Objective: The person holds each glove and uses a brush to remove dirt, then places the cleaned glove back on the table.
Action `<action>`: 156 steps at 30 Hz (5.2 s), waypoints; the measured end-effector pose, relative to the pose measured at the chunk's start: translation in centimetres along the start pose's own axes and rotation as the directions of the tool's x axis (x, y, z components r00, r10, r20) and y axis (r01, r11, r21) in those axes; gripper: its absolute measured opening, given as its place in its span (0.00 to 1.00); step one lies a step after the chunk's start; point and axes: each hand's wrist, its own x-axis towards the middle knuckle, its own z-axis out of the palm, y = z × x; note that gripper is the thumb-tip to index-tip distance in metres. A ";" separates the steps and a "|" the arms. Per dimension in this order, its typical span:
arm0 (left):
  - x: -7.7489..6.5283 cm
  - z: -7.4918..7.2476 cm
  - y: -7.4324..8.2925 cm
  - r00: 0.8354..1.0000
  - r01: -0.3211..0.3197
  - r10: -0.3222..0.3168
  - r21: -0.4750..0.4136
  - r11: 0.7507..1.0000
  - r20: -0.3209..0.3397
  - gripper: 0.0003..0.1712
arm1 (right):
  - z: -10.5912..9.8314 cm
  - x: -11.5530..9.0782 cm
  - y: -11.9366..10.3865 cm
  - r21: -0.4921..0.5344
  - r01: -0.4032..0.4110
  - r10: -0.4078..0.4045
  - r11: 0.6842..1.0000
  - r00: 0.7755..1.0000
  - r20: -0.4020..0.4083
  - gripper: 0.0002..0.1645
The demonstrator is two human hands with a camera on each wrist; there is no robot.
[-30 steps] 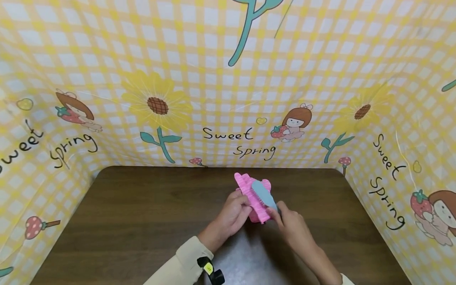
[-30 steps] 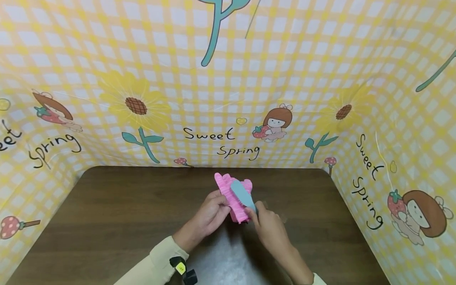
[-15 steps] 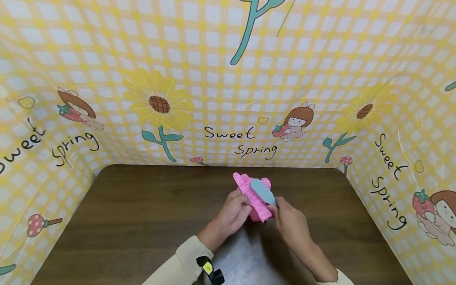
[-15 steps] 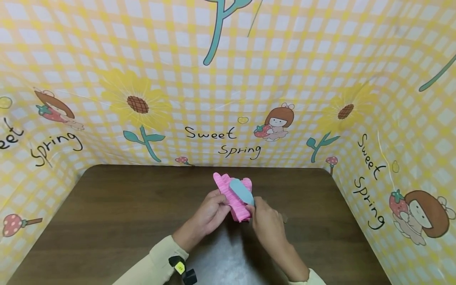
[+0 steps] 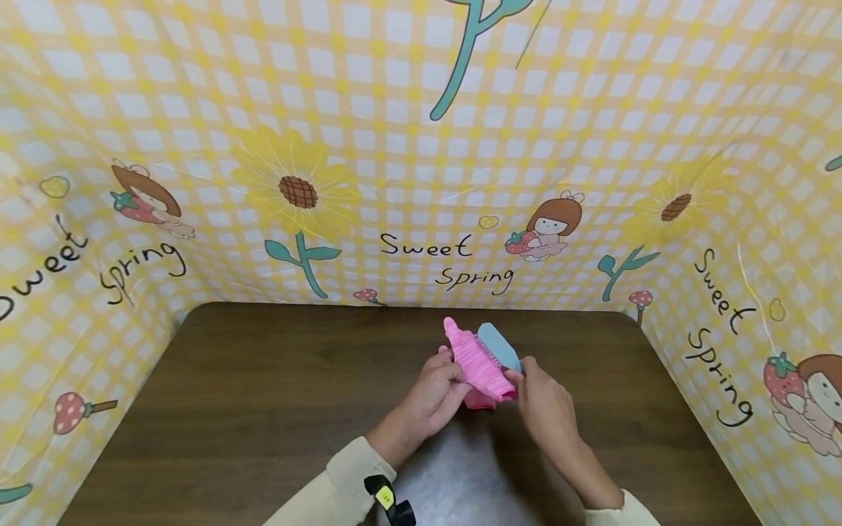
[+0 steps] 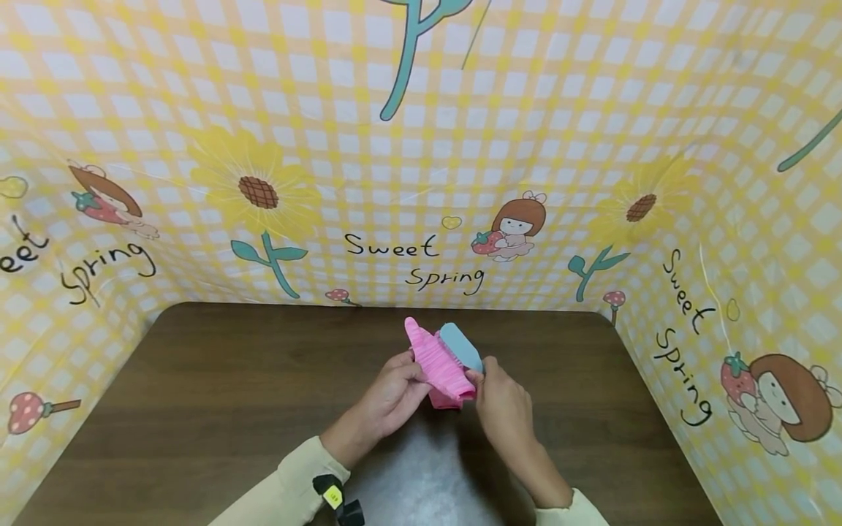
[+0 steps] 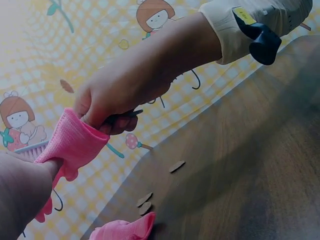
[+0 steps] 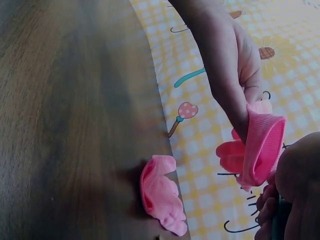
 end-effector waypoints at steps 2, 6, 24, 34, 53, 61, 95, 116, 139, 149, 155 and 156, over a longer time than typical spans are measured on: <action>0.0 0.0 -0.1 1.000 0.008 -0.008 -0.003 1.000 -0.005 0.44 | 0.1 0.0 0.2 0.006 0.004 -0.004 1.000 1.000 -0.009 0.14; 0.0 -0.1 -0.1 1.000 0.016 -0.016 -0.007 1.000 -0.014 0.42 | 0.3 0.1 0.5 0.009 0.017 -0.016 1.000 0.999 -0.030 0.14; 0.4 -0.4 -0.1 0.999 -0.035 0.038 0.093 0.995 -0.029 0.39 | -1.3 -0.1 1.2 0.279 -0.163 0.131 0.946 0.983 0.130 0.16; 0.3 -0.1 -0.3 1.000 -0.005 0.004 0.061 0.998 0.007 0.41 | -0.9 -1.4 -1.3 0.197 -0.018 0.003 0.980 0.997 0.073 0.14; 0.2 -0.4 -0.7 1.000 0.009 -0.009 0.062 0.998 0.001 0.44 | 0.2 -0.6 0.7 0.143 -0.132 0.126 0.981 0.991 0.054 0.21; 0.2 -0.8 -0.8 1.000 -0.008 0.010 0.099 0.995 -0.019 0.42 | -0.2 -0.3 1.4 0.190 -0.165 0.155 0.968 0.986 0.065 0.20; 0.1 -0.8 -0.4 0.999 0.003 -0.005 0.043 0.999 0.035 0.43 | -0.3 -0.1 0.5 0.206 -0.171 0.147 0.964 0.981 0.128 0.18; 0.2 -0.9 0.1 0.998 -0.029 0.035 0.102 0.994 -0.051 0.39 | -0.8 0.6 2.4 0.288 -0.212 0.188 0.934 0.976 0.110 0.21; 0.0 -0.5 0.1 1.000 -0.015 0.015 0.068 0.998 -0.001 0.42 | -1.1 0.0 -0.1 0.212 -0.185 0.157 0.960 0.978 0.140 0.21; -0.2 -0.6 -0.3 1.000 -0.012 0.013 0.047 0.999 -0.009 0.42 | -0.7 0.0 0.6 0.182 -0.208 0.184 0.961 0.973 0.139 0.24; -0.4 -0.8 -0.3 1.000 -0.012 0.014 0.069 0.998 -0.025 0.43 | -0.4 0.1 2.2 0.170 -0.218 0.198 0.961 0.972 0.125 0.23; -0.3 -0.8 -0.2 0.999 -0.017 0.019 0.074 0.997 -0.026 0.43 | -0.4 0.1 2.5 0.172 -0.220 0.202 0.960 0.973 0.115 0.23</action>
